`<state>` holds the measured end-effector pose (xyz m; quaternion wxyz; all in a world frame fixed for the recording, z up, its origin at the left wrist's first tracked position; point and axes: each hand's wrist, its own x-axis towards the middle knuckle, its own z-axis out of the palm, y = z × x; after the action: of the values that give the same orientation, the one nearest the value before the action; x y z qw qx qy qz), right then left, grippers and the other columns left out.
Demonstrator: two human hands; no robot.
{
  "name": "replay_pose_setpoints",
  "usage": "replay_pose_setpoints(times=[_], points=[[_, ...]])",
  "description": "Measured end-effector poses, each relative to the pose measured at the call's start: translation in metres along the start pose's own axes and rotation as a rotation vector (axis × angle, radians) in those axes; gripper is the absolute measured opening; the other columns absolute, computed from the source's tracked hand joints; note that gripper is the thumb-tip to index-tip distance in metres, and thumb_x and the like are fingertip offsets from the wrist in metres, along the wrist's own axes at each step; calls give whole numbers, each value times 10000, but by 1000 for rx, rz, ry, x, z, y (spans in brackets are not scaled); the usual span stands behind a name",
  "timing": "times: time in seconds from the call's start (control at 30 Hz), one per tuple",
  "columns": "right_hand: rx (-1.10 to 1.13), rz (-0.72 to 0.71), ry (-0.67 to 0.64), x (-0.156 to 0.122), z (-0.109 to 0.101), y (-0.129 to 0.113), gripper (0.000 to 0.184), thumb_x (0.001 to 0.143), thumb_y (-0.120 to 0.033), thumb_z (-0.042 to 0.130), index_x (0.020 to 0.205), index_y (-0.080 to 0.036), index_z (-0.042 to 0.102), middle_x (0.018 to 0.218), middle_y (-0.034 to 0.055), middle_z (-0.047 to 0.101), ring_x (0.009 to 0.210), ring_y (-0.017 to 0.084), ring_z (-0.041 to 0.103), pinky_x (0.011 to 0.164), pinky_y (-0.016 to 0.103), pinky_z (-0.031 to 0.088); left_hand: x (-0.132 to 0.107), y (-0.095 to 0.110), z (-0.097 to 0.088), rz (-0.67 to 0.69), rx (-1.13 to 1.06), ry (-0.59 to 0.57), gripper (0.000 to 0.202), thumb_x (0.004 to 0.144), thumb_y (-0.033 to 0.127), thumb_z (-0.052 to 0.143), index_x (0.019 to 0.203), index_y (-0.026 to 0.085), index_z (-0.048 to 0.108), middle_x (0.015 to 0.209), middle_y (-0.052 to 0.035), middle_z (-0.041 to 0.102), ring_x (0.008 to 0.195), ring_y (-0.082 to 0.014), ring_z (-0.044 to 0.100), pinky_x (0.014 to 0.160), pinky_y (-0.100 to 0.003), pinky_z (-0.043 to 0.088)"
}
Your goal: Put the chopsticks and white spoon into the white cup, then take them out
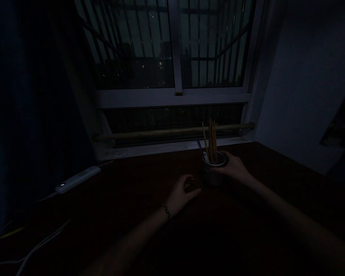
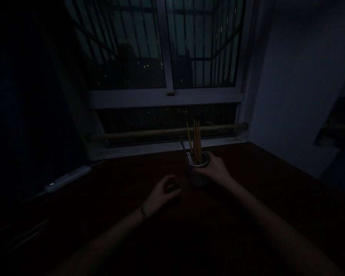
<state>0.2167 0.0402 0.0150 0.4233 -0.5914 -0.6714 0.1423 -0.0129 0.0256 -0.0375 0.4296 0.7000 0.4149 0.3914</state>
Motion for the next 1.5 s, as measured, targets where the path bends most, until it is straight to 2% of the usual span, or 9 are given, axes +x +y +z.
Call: replay_pose_setpoints(times=[0.13,0.23,0.43,0.6,0.7,0.87,1.0,1.23,1.5], points=[[55,-64,-60,-22,17,-25,747,533,-470,759,1170,-172,509,1054,36,600,956,185,576,848,309,483,-1,17,-24,73,29,43,824,608,394,723,1272,162,295,1357,-137,345,1246,-210,362,1078,-367,283],[89,-91,-118,-38,26,-40,727,545,-472,755,1164,-179,513,1061,41,598,964,186,575,842,302,484,-6,30,-31,14,-56,-5,967,559,359,764,1318,157,200,1382,-160,305,1276,-222,323,1095,-365,251],[126,-16,-181,-58,35,-54,694,558,-468,747,1140,-164,521,1009,67,611,906,213,591,774,300,488,-17,39,-18,-36,-342,-230,797,543,248,781,1196,143,335,1242,-135,479,1145,-211,471,1014,-349,362],[110,-21,-203,-64,35,-58,657,567,-433,750,1124,-167,522,1000,58,609,860,202,593,753,296,485,-23,42,-9,-65,-402,-148,766,549,249,781,1165,137,339,1227,-135,478,1128,-210,477,997,-349,371],[128,-44,-198,-63,31,-59,680,561,-477,746,1127,-169,529,997,52,612,873,200,592,757,306,492,-18,43,-24,-90,-412,-245,764,545,192,775,1174,142,344,1230,-133,477,1131,-208,476,1002,-362,357],[220,-54,-275,-63,22,-66,719,534,-447,766,1152,-159,537,1043,64,604,942,208,580,832,331,481,-6,35,-71,-102,-535,-520,641,568,61,712,1137,178,441,1211,-86,497,1113,-176,489,953,-302,369],[397,-40,-463,-72,22,-75,730,510,-374,786,1160,-150,539,1058,71,600,940,206,582,818,312,487,-7,43,-78,-68,-748,-314,396,658,143,616,1042,129,517,1149,-118,551,987,-182,554,852,-294,417],[375,-116,-552,-88,37,-82,533,527,-302,752,1024,-166,614,932,32,632,808,185,603,691,258,486,-16,59,-47,-127,-447,-337,371,776,355,593,1023,83,541,1049,-165,613,950,-217,583,843,-335,426],[400,-114,-657,-94,44,-81,603,516,-306,765,1072,-154,589,924,36,632,804,194,599,678,246,475,-19,68,-58,-70,-601,-250,309,846,378,488,943,89,538,943,-151,642,841,-214,624,755,-315,460]])
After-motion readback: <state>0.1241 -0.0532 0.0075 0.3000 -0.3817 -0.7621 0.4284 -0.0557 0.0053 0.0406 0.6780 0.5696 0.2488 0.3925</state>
